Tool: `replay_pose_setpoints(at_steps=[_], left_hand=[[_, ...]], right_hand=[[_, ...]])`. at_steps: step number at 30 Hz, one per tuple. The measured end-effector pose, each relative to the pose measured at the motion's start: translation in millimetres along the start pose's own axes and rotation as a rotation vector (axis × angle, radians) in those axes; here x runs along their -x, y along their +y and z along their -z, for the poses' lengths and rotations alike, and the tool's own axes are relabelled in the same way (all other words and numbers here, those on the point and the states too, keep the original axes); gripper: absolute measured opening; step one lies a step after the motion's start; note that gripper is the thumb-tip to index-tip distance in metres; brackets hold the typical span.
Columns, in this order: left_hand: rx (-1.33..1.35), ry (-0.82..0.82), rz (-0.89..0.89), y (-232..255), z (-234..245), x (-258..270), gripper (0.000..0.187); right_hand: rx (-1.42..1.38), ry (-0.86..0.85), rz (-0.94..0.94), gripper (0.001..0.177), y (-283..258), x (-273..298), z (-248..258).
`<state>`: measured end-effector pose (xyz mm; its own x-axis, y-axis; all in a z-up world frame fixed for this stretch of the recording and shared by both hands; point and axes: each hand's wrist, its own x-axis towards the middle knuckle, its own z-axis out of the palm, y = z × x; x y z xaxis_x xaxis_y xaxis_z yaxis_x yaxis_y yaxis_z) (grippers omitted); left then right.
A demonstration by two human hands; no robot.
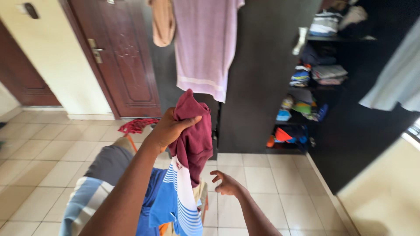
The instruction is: The person folds clothes by hand and places them into a wardrobe. The person picks up items from a pile, folds them one at a time, and places each item onto a shelf inside the wardrobe.
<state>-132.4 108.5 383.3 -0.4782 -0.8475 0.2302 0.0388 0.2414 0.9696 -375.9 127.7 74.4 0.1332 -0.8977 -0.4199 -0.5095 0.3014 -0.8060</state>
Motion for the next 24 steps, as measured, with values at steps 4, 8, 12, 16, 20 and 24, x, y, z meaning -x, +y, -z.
replay_pose_setpoints(at_steps=[4, 8, 12, 16, 20, 24], left_hand=[[0.167, 0.018, -0.009, -4, -46, -22, 0.039], [0.255, -0.051, -0.020, 0, -93, -55, 0.044], [0.442, -0.010, -0.020, 0, -136, -72, 0.059], [0.446, 0.097, 0.008, -23, -169, -93, 0.062], [0.316, 0.293, 0.039, -82, -181, -104, 0.062], [0.218, 0.527, 0.049, -157, -182, -98, 0.051]], right_hand=[[0.182, 0.030, 0.038, 0.102, 91, 9, 5], [0.081, 0.056, 0.047, 0.104, 156, 27, 33], [-0.384, 0.276, 0.040, 0.057, 209, 45, 72], [-0.860, 0.353, 0.226, 0.028, 270, 45, 164], [-0.997, 0.498, 0.231, 0.014, 300, 74, 245], [-0.651, 0.694, 0.099, 0.019, 295, 110, 317]])
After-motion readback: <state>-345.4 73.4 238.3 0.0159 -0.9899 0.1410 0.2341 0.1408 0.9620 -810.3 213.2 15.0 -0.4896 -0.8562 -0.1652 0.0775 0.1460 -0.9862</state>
